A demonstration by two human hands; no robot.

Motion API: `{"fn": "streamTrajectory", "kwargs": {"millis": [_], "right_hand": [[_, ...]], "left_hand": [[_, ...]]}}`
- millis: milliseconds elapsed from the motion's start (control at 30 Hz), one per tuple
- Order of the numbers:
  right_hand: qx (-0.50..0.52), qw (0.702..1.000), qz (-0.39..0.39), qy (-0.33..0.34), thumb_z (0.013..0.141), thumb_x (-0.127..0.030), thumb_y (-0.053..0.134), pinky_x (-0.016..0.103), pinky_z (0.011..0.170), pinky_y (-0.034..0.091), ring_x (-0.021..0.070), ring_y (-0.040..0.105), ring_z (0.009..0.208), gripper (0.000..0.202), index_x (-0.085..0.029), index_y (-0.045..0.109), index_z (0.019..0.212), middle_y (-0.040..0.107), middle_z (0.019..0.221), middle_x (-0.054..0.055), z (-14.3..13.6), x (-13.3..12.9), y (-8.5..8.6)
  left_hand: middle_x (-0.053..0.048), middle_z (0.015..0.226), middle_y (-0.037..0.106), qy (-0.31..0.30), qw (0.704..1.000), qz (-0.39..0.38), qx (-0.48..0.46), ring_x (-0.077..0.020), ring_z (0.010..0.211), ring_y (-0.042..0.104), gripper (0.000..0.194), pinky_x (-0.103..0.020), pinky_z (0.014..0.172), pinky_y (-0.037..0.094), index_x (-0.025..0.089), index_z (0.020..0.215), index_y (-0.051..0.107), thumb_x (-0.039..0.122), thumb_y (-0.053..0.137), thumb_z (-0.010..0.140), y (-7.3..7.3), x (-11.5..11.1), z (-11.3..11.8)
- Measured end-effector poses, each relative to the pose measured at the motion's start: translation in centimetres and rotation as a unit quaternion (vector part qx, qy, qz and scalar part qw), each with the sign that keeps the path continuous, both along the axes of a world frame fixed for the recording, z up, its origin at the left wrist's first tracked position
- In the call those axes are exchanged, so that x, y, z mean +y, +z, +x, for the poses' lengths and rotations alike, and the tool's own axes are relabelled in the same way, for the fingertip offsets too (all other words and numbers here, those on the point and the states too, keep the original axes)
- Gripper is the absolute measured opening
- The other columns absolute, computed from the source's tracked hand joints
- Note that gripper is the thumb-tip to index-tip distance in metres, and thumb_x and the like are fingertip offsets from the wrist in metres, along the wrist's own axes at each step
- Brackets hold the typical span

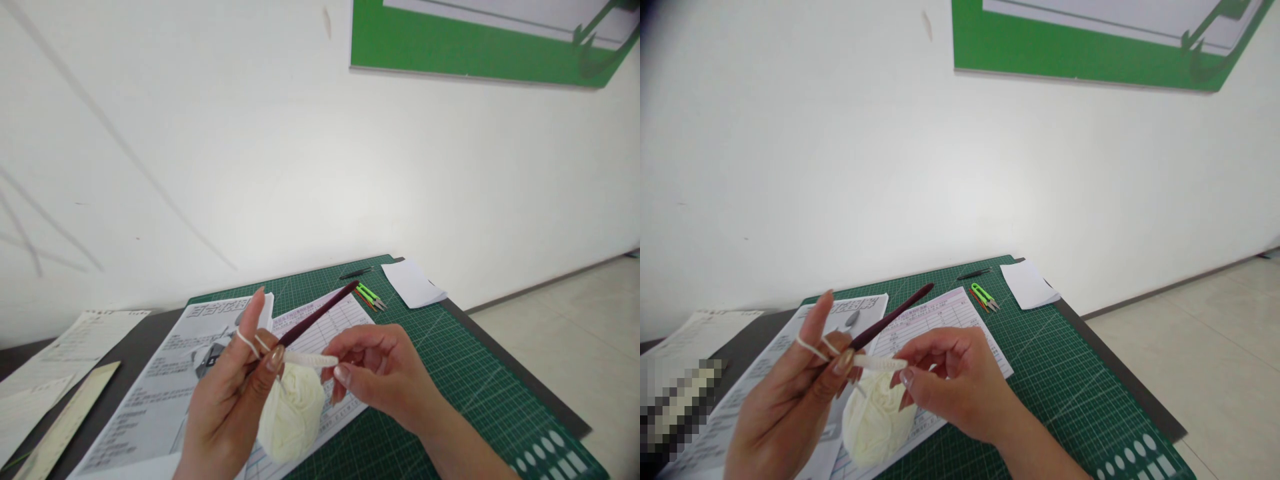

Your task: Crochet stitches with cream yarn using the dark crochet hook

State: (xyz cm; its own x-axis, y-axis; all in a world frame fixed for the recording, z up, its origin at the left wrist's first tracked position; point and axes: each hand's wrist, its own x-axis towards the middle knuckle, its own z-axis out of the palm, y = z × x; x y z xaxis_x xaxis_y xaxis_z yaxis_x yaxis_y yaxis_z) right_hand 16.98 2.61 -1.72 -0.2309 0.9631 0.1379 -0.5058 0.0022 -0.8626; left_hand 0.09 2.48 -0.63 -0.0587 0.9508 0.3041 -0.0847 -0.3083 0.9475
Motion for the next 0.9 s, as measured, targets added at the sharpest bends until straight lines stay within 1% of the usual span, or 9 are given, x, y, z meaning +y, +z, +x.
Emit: {"fn": "streamTrajectory", "kwargs": {"millis": [233, 400, 500, 633, 733, 900], "right_hand": [[-0.001, 1.0, 0.011, 0.001, 0.068, -0.021, 0.078, 0.019, 0.05, 0.057, 0.0078, 0.063, 0.048, 0.01, -0.014, 0.075, 0.074, 0.072, 0.06, 0.002, -0.02, 0.06, 0.07], [0.002, 1.0, -0.002, 0.006, 0.067, -0.021, 0.079, 0.018, 0.049, 0.057, 0.0074, 0.063, 0.047, 0.011, -0.014, 0.075, 0.073, 0.072, 0.059, 0.002, -0.15, 0.11, 0.13], [0.008, 1.0, -0.01, 0.008, 0.066, -0.021, 0.08, 0.018, 0.05, 0.056, 0.0067, 0.063, 0.047, 0.011, -0.014, 0.074, 0.072, 0.072, 0.058, 0.001, -0.23, 0.11, 0.09], [0.009, 0.999, -0.031, 0.008, 0.064, -0.021, 0.081, 0.016, 0.047, 0.055, 0.0062, 0.063, 0.045, 0.012, -0.013, 0.073, 0.069, 0.072, 0.056, 0.0, -0.25, 0.09, 0.12], [0.004, 0.999, -0.043, 0.003, 0.063, -0.02, 0.081, 0.016, 0.046, 0.054, 0.0062, 0.062, 0.044, 0.013, -0.013, 0.072, 0.068, 0.071, 0.054, 0.0, -0.24, 0.12, 0.21], [0.003, 0.999, -0.054, 0.003, 0.061, -0.02, 0.082, 0.017, 0.047, 0.055, 0.0062, 0.062, 0.044, 0.013, -0.012, 0.072, 0.066, 0.071, 0.054, 0.0, -0.32, 0.24, 0.22]], "left_hand": [[0.006, 0.066, 0.048, 0.004, 1.0, 0.001, -0.011, -0.0087, 0.063, 0.045, 0.049, -0.018, 0.061, 0.039, 0.043, 0.126, 0.055, 0.025, 0.065, 0.082, -0.03, -0.09, 0.1], [0.006, 0.066, 0.049, 0.02, 1.0, -0.001, -0.016, -0.0082, 0.06, 0.045, 0.048, -0.017, 0.058, 0.041, 0.04, 0.125, 0.058, 0.026, 0.067, 0.08, -0.04, -0.2, 0.22], [0.006, 0.068, 0.051, 0.023, 1.0, 0.0, -0.008, -0.0082, 0.06, 0.045, 0.048, -0.017, 0.058, 0.042, 0.041, 0.124, 0.059, 0.027, 0.068, 0.079, -0.08, -0.19, 0.18], [0.006, 0.067, 0.05, 0.017, 1.0, -0.003, -0.009, -0.0084, 0.061, 0.044, 0.047, -0.016, 0.059, 0.042, 0.045, 0.122, 0.059, 0.028, 0.068, 0.079, -0.06, -0.15, 0.18], [0.005, 0.068, 0.05, 0.017, 1.0, -0.002, -0.015, -0.0088, 0.06, 0.044, 0.048, -0.016, 0.057, 0.043, 0.043, 0.123, 0.059, 0.027, 0.068, 0.079, -0.03, -0.16, 0.24], [0.005, 0.068, 0.051, 0.027, 1.0, -0.008, -0.005, -0.0088, 0.059, 0.044, 0.047, -0.016, 0.055, 0.042, 0.041, 0.122, 0.06, 0.028, 0.069, 0.078, -0.12, -0.24, 0.21]]}}
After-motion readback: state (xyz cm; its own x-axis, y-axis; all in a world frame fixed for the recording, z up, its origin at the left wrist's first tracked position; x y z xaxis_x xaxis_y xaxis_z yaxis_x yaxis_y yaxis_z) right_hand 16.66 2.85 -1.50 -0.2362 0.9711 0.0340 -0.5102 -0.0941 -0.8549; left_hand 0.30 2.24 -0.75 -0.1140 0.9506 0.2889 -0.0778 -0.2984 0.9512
